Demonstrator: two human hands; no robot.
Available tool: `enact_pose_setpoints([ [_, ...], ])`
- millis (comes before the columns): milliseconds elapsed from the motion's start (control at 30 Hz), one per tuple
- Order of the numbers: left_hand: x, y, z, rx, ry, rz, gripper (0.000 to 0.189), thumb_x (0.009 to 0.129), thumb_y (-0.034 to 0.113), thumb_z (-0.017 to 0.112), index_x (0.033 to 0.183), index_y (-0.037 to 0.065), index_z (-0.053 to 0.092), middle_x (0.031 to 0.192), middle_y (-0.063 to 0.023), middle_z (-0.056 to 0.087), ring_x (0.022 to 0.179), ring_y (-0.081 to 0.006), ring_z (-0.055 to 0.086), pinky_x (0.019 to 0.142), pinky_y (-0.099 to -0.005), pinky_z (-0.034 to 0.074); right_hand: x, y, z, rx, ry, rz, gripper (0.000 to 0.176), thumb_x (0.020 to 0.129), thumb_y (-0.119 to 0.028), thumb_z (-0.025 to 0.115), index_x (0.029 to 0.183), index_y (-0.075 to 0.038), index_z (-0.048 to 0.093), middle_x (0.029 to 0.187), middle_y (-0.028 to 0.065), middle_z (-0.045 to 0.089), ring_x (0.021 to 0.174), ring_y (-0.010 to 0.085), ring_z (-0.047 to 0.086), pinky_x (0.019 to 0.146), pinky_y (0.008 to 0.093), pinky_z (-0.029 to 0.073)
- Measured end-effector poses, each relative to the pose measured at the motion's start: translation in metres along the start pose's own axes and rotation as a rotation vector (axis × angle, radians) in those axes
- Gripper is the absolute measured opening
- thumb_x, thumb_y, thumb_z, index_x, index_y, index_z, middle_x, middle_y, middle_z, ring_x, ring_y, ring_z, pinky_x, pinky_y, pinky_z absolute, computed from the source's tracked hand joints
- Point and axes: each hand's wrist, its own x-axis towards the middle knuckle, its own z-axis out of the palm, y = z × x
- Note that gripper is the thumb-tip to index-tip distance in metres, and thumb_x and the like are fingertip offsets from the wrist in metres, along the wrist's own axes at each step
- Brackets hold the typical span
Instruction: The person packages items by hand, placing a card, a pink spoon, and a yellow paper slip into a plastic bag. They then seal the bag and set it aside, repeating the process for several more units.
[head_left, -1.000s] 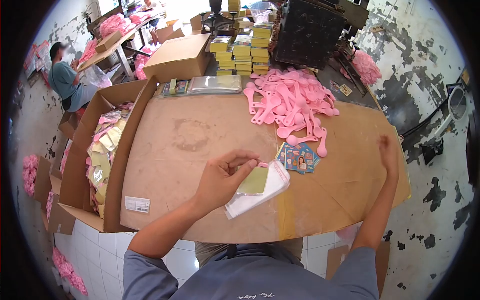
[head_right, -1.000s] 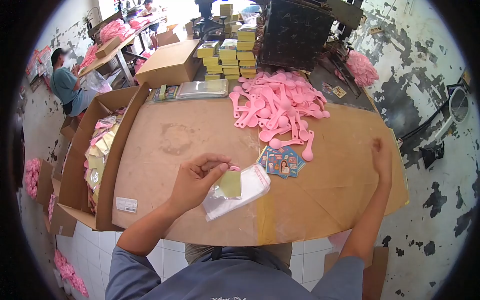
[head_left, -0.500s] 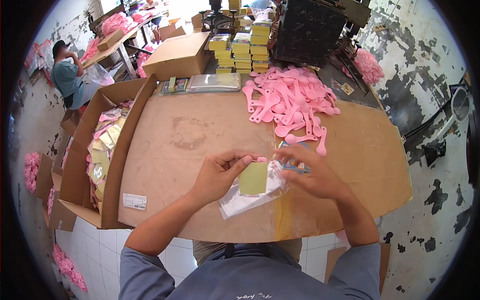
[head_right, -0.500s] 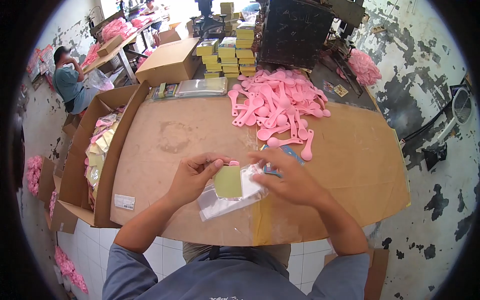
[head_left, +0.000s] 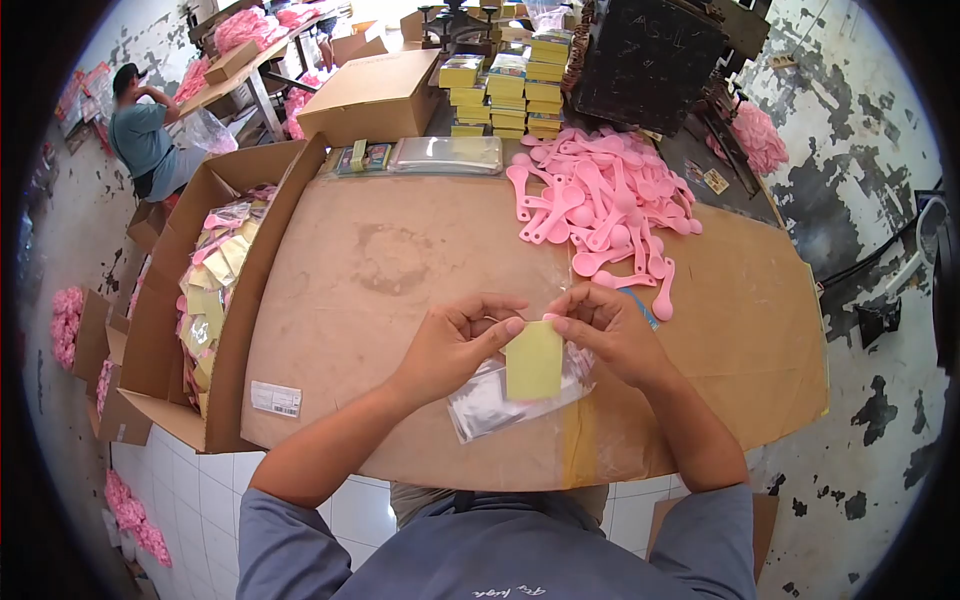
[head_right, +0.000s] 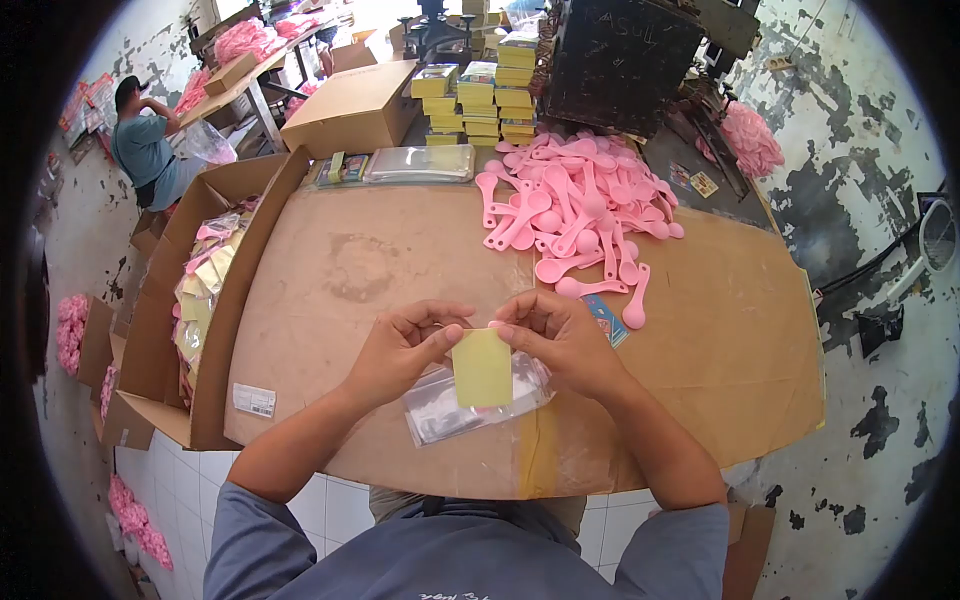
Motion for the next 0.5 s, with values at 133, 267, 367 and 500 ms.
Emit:
enact_pose_setpoints([
  [133,0.002,-0.002,-0.003,0.011,-0.003,0.016,0.027,0.101,0.013,0.068,0.122,-0.004,0.068,0.107,-0.0092,0.074,0.095,-0.0127,0.072,0.079,-0.0276,0.061,-0.001,0.003,-0.007,-0.019,0.055,-0.016,0.014,0.096,-0.012,0.073,0.106,-0.003,0.068,0.096,-0.0007,0.07,0.09,0.006,0.064,0.078,0.0243,0.051],
  [267,0.002,-0.006,-0.002,0.078,0.038,0.021,0.024,0.1,0.01,0.068,0.12,-0.004,0.069,0.107,-0.0102,0.074,0.094,-0.0139,0.073,0.079,-0.0282,0.063,-0.001,0.01,-0.016,-0.041,0.051,-0.025,0.013,0.096,-0.011,0.073,0.105,-0.003,0.07,0.097,-0.0002,0.071,0.091,0.007,0.066,0.08,0.0245,0.051],
  [367,0.003,-0.01,-0.005,0.14,0.066,0.052,0.025,0.1,0.011,0.069,0.119,-0.004,0.07,0.105,-0.0089,0.075,0.094,-0.0111,0.072,0.078,-0.0252,0.06,-0.002,0.011,-0.015,-0.031,0.037,-0.04,0.013,0.096,-0.008,0.073,0.107,-0.001,0.072,0.098,0.0011,0.072,0.092,0.008,0.067,0.081,0.025,0.053],
  [500,0.002,-0.003,-0.001,0.124,0.048,0.069,0.021,0.099,0.008,0.069,0.116,-0.004,0.071,0.104,-0.0098,0.075,0.094,-0.0128,0.072,0.077,-0.0269,0.062,-0.002,0.017,-0.019,-0.055,0.029,-0.092,0.017,0.097,-0.009,0.072,0.11,0.002,0.073,0.098,0.0029,0.074,0.089,0.0077,0.068,0.08,0.0231,0.054],
])
